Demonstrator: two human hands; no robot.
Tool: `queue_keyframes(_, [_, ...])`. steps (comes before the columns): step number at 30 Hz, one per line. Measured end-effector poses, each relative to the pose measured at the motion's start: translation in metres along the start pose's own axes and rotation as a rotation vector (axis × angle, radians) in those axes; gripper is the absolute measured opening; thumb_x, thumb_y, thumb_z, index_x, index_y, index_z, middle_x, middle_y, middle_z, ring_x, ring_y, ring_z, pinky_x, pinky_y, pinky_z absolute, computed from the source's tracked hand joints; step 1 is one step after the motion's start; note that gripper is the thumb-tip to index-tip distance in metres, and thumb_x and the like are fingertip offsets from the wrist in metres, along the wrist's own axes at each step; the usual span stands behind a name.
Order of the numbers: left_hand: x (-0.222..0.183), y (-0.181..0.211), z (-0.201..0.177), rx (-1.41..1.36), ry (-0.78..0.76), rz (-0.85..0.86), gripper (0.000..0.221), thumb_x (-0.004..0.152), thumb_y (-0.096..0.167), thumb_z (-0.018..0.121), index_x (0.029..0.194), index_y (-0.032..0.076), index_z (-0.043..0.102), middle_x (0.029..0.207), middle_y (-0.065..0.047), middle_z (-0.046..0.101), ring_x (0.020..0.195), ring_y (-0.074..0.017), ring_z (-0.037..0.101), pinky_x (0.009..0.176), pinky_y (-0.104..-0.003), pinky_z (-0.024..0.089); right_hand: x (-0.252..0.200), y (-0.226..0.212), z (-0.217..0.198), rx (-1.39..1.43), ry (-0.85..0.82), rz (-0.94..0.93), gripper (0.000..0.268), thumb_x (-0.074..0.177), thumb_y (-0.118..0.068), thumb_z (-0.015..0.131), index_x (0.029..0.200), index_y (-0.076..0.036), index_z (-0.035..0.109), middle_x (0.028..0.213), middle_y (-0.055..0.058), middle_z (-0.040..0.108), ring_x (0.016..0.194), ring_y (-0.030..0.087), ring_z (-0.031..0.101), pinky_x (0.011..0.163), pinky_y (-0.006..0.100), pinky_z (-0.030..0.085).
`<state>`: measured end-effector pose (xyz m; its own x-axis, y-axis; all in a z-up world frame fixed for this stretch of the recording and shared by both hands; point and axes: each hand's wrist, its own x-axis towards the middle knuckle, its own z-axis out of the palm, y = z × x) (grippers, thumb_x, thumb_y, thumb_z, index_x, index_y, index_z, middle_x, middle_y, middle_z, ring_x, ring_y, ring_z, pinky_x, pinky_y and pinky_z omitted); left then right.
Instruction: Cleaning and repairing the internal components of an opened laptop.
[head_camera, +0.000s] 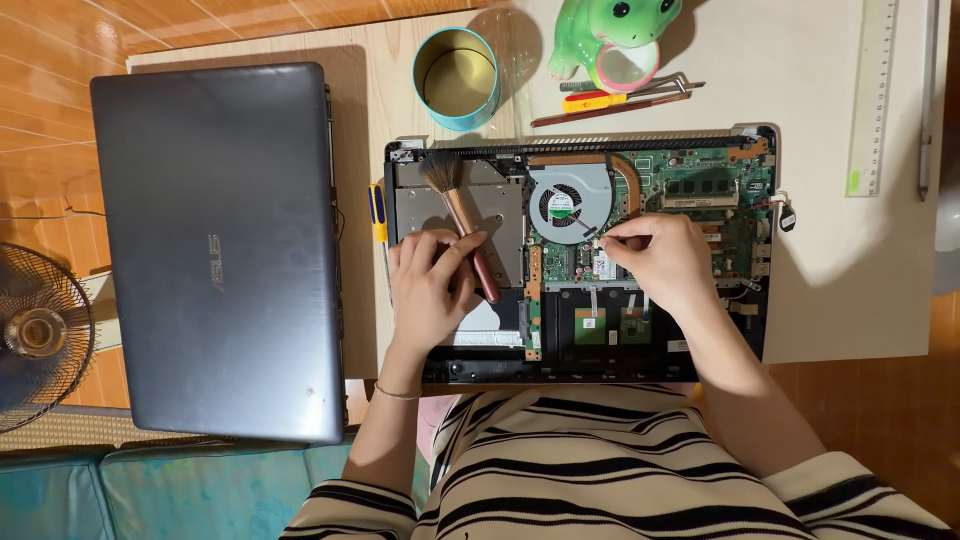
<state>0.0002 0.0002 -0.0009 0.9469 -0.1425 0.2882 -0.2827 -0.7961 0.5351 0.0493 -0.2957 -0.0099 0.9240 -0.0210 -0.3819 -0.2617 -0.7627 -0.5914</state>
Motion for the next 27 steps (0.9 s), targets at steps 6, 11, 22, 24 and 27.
queue_keyframes(6, [0.0,0.0,0.0,-0.009,0.001,0.002,0.042,0.082,0.007,0.07,0.123,0.018,0.073,0.109,-0.002,0.06,0.107,-0.0233,0.055,0.094,-0.037,0.036,-0.001,0.006,0.003,0.029,-0.005,-0.002,0.012,0.084,-0.021,0.082,0.094,-0.014,0.084,0.072,0.0,0.074,0.06,0.011,0.062,0.056,0.029,0.047])
queue_keyframes(11, [0.0,-0.001,0.0,0.004,0.0,0.001,0.042,0.082,0.008,0.071,0.122,0.018,0.074,0.109,-0.002,0.06,0.106,-0.0233,0.054,0.094,-0.038,0.036,-0.011,0.003,0.008,0.036,0.056,-0.091,0.012,0.085,-0.019,0.082,0.095,-0.013,0.082,0.075,-0.002,0.072,0.061,0.01,0.061,0.056,0.029,0.048])
queue_keyframes(22, [-0.001,0.0,0.0,-0.009,0.002,-0.001,0.042,0.082,0.009,0.07,0.123,0.018,0.074,0.109,-0.002,0.06,0.106,-0.0238,0.054,0.094,-0.038,0.036,-0.015,0.008,0.018,-0.118,0.185,-0.299,0.013,0.089,-0.017,0.08,0.096,-0.007,0.075,0.083,0.006,0.065,0.059,0.02,0.058,0.058,0.035,0.048])
queue_keyframes(24, [-0.001,-0.001,0.001,-0.006,0.003,0.002,0.042,0.082,0.009,0.07,0.123,0.018,0.073,0.109,-0.002,0.06,0.106,-0.0239,0.054,0.094,-0.038,0.036,-0.015,0.009,0.018,-0.138,0.205,-0.359,0.012,0.09,-0.016,0.079,0.096,-0.007,0.073,0.087,0.007,0.066,0.062,0.022,0.06,0.06,0.036,0.048])
queue_keyframes(27, [-0.001,0.0,0.001,-0.008,0.002,0.001,0.042,0.083,0.009,0.07,0.123,0.018,0.073,0.109,-0.002,0.06,0.106,-0.0241,0.054,0.093,-0.038,0.036,-0.016,0.009,0.019,-0.209,0.241,-0.431,0.012,0.091,-0.015,0.078,0.094,-0.006,0.071,0.09,0.008,0.067,0.068,0.025,0.062,0.066,0.039,0.049])
